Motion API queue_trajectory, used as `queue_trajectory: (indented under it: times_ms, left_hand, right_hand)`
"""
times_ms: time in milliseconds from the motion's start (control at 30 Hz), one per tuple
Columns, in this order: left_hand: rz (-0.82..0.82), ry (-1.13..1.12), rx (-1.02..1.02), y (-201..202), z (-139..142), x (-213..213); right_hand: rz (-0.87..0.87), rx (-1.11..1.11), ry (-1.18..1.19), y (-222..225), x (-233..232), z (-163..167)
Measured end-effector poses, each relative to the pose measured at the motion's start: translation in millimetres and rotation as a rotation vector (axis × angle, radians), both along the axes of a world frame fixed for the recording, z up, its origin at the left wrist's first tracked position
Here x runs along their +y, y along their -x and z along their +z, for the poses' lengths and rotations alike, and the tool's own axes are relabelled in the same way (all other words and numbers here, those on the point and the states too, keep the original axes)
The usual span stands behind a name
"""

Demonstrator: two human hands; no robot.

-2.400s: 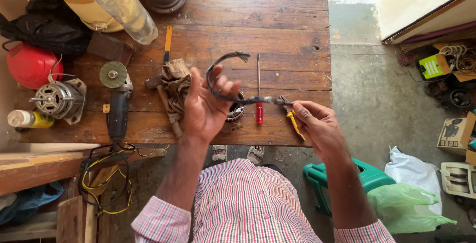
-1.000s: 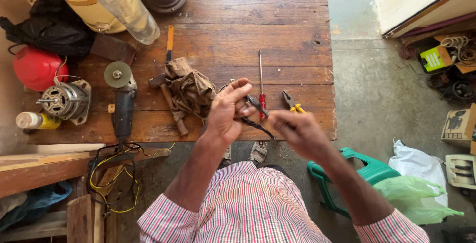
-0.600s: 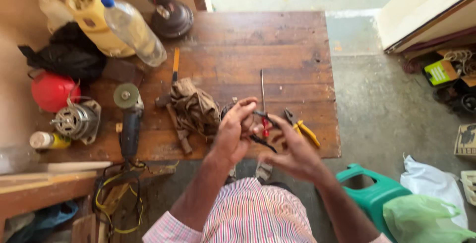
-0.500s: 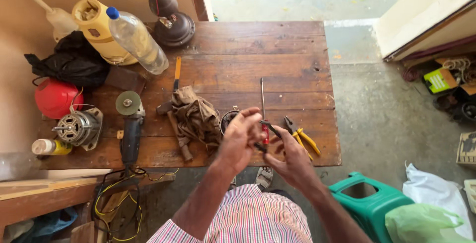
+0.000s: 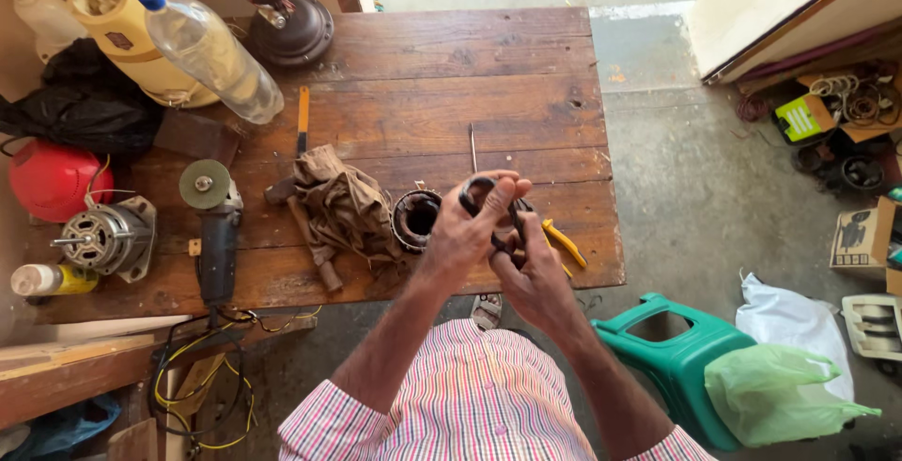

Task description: The person works at a wooden workbench dismantling an electric motor stator. They use a screwdriver to pry at the windings, then use pliers to grip and pull wire and insulation out of the motor housing, repeatedly extracting wire pieces and setting them on a cloth.

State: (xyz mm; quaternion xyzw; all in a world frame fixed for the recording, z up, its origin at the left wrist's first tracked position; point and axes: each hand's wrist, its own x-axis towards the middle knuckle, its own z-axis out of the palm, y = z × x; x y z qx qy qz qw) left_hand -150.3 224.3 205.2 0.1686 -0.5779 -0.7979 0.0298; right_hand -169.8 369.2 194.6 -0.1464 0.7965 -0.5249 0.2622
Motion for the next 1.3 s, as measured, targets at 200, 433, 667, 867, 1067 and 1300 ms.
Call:
queue_trajectory:
  times_ms: [200,433,667,867,1067,1300]
  left_hand:
    - [0.017,0.279,0.084,10,-3,-8]
    - [0.072,0.324,0.158,10,-7,-14]
    - [-0.019,0.324,0.193,16,-4,-25]
    - [0.144,0.366,0.033,12,-4,-15]
    - [0.256,0.336,0.043,8,-9,-15]
    - [0.096,-0.079,-0.013,8,-23,-31]
  right_hand:
    - [0.081,0.070,0.187,6,-5,6]
    - [0.125,0.125,0.088,6,-14,3]
    - [0.170,0.432,-0.375,12,-23,4]
    - [0.142,0.571,-0.412,8,-22,0]
    - [0.117,0.517,-0.363,3,-31,-3]
    - [0.098,0.534,-0.431,-1,-39,5]
